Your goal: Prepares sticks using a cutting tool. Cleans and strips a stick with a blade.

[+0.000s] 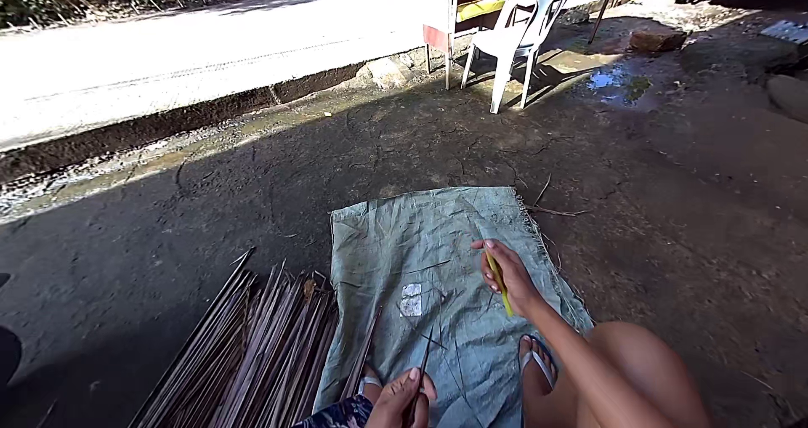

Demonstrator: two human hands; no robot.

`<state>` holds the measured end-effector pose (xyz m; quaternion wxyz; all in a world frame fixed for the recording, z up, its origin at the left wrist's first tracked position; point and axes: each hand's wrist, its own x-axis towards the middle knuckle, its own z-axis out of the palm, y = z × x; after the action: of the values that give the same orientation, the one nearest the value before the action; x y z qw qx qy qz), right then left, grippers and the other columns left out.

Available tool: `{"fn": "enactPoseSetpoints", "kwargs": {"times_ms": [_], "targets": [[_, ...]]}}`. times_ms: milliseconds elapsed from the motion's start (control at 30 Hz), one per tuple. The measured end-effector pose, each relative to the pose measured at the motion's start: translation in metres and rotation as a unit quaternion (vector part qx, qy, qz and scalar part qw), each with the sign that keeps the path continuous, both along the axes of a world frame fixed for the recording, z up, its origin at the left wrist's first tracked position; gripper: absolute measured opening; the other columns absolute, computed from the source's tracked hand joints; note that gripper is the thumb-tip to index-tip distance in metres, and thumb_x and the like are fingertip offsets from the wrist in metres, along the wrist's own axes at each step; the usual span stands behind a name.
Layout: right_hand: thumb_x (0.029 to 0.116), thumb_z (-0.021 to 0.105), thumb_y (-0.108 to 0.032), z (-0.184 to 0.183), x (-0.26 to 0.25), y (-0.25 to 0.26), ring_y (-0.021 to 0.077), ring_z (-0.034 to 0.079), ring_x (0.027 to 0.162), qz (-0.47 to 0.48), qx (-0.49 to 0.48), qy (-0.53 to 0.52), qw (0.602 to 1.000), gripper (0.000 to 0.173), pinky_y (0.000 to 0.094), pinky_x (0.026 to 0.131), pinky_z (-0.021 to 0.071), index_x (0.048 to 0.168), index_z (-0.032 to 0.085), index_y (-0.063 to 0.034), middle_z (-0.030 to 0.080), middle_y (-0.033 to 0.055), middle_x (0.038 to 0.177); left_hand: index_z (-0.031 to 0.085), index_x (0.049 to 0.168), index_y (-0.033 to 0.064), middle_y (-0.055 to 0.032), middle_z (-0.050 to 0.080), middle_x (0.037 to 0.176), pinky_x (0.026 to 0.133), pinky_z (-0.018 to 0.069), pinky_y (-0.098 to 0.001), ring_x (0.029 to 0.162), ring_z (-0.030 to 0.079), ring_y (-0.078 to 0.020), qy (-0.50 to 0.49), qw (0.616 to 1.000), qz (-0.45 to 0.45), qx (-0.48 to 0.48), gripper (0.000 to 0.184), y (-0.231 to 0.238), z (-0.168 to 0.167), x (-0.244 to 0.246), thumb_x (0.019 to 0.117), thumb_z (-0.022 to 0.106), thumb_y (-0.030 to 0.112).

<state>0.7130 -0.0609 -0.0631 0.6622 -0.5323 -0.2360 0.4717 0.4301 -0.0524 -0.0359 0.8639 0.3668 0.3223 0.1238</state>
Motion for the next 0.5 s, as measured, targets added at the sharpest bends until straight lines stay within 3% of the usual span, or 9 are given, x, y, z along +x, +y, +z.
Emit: {"fn": "enactPoseSetpoints", "kwargs": {"times_ms": [100, 167, 233, 300, 433, 500], "targets": [[0.1072, 0.037, -0.032, -0.001, -0.037, -0.009, -0.0032, 0.041, 0.043, 0.159, -0.034, 0.046, 0.986, 0.037, 0.0139, 0.042, 0.0374, 0.116, 0.062, -0.0057, 0.046, -0.0132, 0.059, 0.059, 0.091, 0.0120, 0.0088, 0.053, 0.048, 0.045, 0.0461, -0.0135, 0.039, 0.049, 0.0021, 0.026, 0.999, 0.015, -0.012, 0.048, 0.017, -0.001, 0.010, 0.1113, 0.017, 0.023], [0.1014, 0.053, -0.025, 0.002, -0.060, -0.014, -0.0032, 0.042, 0.043, 0.226, -0.056, 0.054, 0.971, 0.021, 0.0139, 0.043, 0.0379, 0.110, 0.062, -0.0076, 0.047, -0.0127, 0.058, 0.057, 0.091, 0.0096, 0.0074, 0.054, 0.049, 0.044, 0.0441, -0.0124, 0.039, 0.048, 0.0024, 0.055, 0.998, 0.011, 0.005, 0.046, 0.016, -0.003, 0.018, 0.1120, 0.018, 0.021], [0.0999, 0.057, -0.007, 0.005, -0.072, -0.015, -0.0023, 0.045, 0.043, 0.218, -0.081, 0.045, 0.972, 0.007, 0.0140, 0.043, 0.0375, 0.098, 0.064, -0.0057, 0.053, -0.0088, 0.056, 0.060, 0.090, 0.0079, 0.0066, 0.057, 0.051, 0.048, 0.0456, -0.0133, 0.042, 0.050, 0.0017, 0.079, 0.996, -0.001, 0.032, 0.047, 0.008, -0.005, 0.023, 0.1123, 0.020, 0.020], [0.1010, 0.055, 0.000, 0.007, -0.069, -0.010, -0.0024, 0.045, 0.042, 0.178, -0.102, 0.037, 0.978, 0.014, 0.0134, 0.041, 0.0360, 0.090, 0.063, -0.0042, 0.058, -0.0058, 0.056, 0.063, 0.091, 0.0056, 0.0066, 0.061, 0.055, 0.051, 0.0477, -0.0145, 0.045, 0.053, 0.0015, 0.100, 0.991, -0.021, 0.087, 0.047, 0.001, -0.008, 0.023, 0.1116, 0.022, 0.017], [0.1043, 0.052, 0.000, 0.005, -0.048, -0.004, -0.0024, 0.044, 0.040, 0.121, -0.117, 0.036, 0.985, 0.015, 0.0133, 0.041, 0.0353, 0.093, 0.062, -0.0009, 0.066, -0.0009, 0.061, 0.064, 0.090, 0.0051, 0.0114, 0.060, 0.059, 0.053, 0.0466, -0.0146, 0.050, 0.053, 0.0039, 0.134, 0.972, -0.073, 0.176, 0.041, -0.002, -0.005, 0.010, 0.1094, 0.028, 0.010], [0.1084, 0.045, -0.006, 0.000, -0.048, -0.007, -0.0027, 0.044, 0.041, 0.144, -0.115, 0.032, 0.982, 0.020, 0.0136, 0.042, 0.0362, 0.103, 0.063, 0.0012, 0.067, -0.0008, 0.064, 0.063, 0.088, 0.0060, 0.0123, 0.057, 0.056, 0.051, 0.0467, -0.0146, 0.048, 0.052, 0.0037, 0.138, 0.974, -0.065, 0.167, 0.043, -0.002, -0.003, 0.007, 0.1096, 0.026, 0.010]]}}
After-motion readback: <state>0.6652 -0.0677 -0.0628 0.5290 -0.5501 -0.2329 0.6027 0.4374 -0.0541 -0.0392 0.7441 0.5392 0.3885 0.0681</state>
